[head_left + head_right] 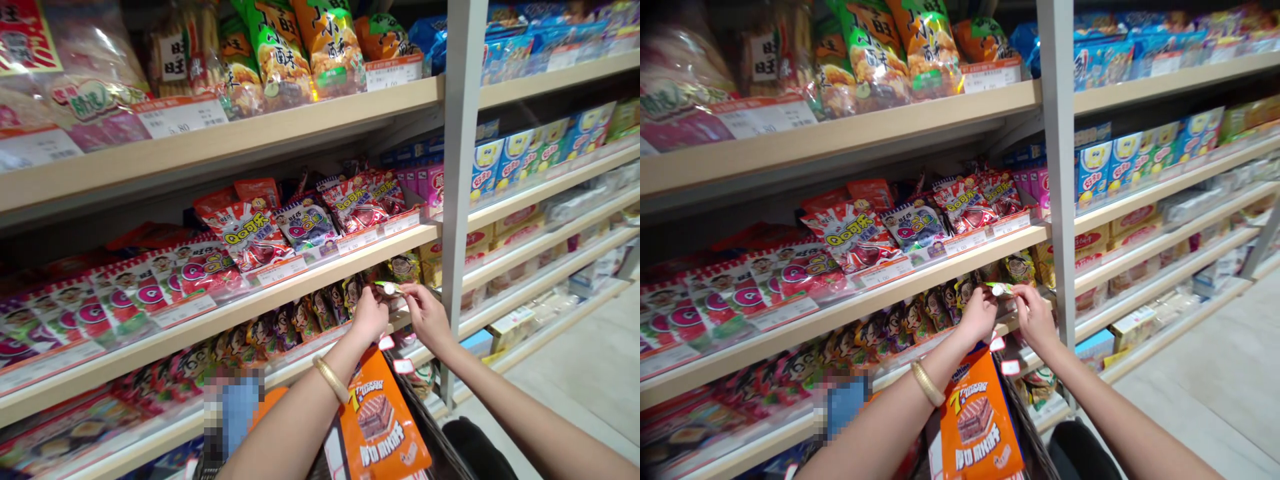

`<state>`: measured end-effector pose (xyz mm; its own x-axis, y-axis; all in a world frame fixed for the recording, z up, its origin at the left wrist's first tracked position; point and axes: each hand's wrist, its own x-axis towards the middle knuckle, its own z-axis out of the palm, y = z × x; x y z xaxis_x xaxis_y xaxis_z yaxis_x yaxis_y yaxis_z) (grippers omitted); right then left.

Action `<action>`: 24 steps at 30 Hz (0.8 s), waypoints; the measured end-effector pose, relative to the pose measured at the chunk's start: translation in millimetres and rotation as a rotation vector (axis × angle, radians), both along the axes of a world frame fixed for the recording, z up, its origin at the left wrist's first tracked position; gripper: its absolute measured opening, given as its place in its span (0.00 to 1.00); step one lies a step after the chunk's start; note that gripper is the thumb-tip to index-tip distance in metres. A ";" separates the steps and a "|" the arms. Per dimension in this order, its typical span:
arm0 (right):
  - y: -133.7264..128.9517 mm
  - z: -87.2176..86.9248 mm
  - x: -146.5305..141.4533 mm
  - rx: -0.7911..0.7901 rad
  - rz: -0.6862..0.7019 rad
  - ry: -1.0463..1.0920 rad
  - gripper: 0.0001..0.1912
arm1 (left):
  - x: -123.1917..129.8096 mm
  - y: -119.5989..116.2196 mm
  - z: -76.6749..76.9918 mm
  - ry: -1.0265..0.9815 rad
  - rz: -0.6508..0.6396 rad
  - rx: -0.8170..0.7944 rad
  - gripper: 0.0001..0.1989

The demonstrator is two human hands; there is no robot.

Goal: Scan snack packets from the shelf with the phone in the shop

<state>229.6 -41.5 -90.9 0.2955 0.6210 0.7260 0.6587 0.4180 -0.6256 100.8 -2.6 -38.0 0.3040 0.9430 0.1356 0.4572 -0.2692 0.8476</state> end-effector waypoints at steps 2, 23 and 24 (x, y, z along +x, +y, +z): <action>-13.5 4.7 -0.7 0.059 0.028 0.048 0.08 | -6.7 -15.3 5.9 -0.053 -0.032 0.044 0.21; -102.6 100.5 -185.2 -0.129 0.607 0.685 0.19 | -182.5 -157.3 39.8 -0.659 0.081 0.084 0.41; -103.8 92.0 -195.8 -0.162 0.637 0.673 0.20 | -187.9 -155.9 35.3 -0.657 0.110 0.100 0.41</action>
